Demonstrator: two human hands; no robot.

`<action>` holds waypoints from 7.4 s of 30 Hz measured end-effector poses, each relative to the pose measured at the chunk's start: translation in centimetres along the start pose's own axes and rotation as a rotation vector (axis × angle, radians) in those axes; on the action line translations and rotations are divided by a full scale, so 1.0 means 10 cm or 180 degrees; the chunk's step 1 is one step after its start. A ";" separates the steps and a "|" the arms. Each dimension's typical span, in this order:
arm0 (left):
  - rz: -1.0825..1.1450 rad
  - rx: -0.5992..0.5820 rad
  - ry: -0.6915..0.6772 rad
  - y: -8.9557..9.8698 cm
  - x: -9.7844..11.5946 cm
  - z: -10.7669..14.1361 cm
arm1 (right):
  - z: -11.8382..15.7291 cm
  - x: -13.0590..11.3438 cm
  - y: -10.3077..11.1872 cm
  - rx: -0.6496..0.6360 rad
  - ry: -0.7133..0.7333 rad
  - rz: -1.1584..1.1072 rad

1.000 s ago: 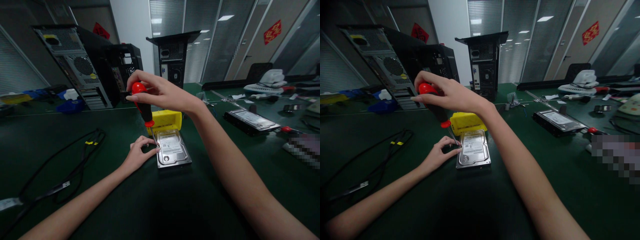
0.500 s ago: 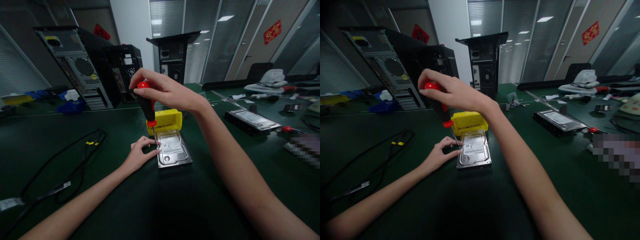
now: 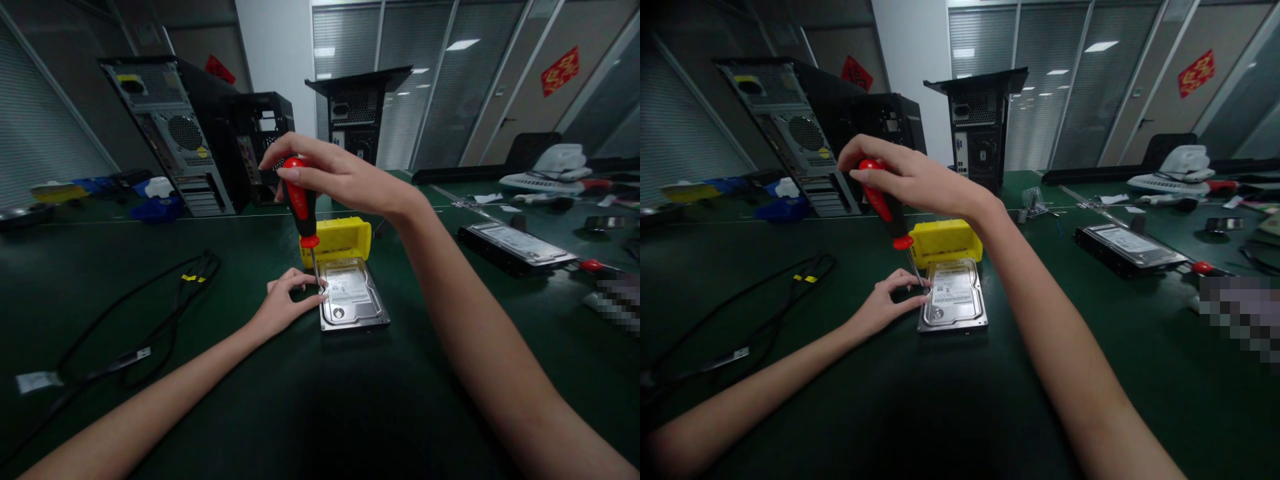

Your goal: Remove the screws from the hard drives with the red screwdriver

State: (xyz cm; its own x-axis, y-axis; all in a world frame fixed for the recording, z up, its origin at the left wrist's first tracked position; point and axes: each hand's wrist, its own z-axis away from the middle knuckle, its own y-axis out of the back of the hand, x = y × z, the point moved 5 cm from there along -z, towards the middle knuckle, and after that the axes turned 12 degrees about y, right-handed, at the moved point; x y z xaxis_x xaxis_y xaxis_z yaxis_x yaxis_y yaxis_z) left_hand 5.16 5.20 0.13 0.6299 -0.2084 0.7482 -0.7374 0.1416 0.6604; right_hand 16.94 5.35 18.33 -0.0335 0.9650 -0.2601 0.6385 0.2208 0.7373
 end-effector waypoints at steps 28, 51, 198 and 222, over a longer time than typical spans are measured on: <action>-0.0035 -0.0574 -0.0266 0.02 -0.03 -0.02 | 0.06 0.22 0.03 0.0137 -0.0371 -0.0686; 0.0041 -0.0536 -0.0250 0.00 -0.04 -0.02 | 0.12 0.36 -0.04 0.0411 -0.0313 -0.2173; -0.0022 0.0062 -0.0119 0.08 -0.05 -0.02 | 0.08 0.32 0.04 0.0294 -0.0190 -0.0902; -0.0147 0.0246 -0.0046 0.10 -0.06 -0.01 | 0.08 0.34 0.02 0.0394 -0.0042 -0.1026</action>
State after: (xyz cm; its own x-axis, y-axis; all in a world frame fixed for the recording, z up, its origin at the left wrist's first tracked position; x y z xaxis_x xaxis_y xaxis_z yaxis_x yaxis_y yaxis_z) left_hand 4.05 5.54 0.36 0.6606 -0.2270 0.7157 -0.7246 0.0567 0.6868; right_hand 17.57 8.57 17.15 -0.2393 0.8464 -0.4758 0.6851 0.4944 0.5349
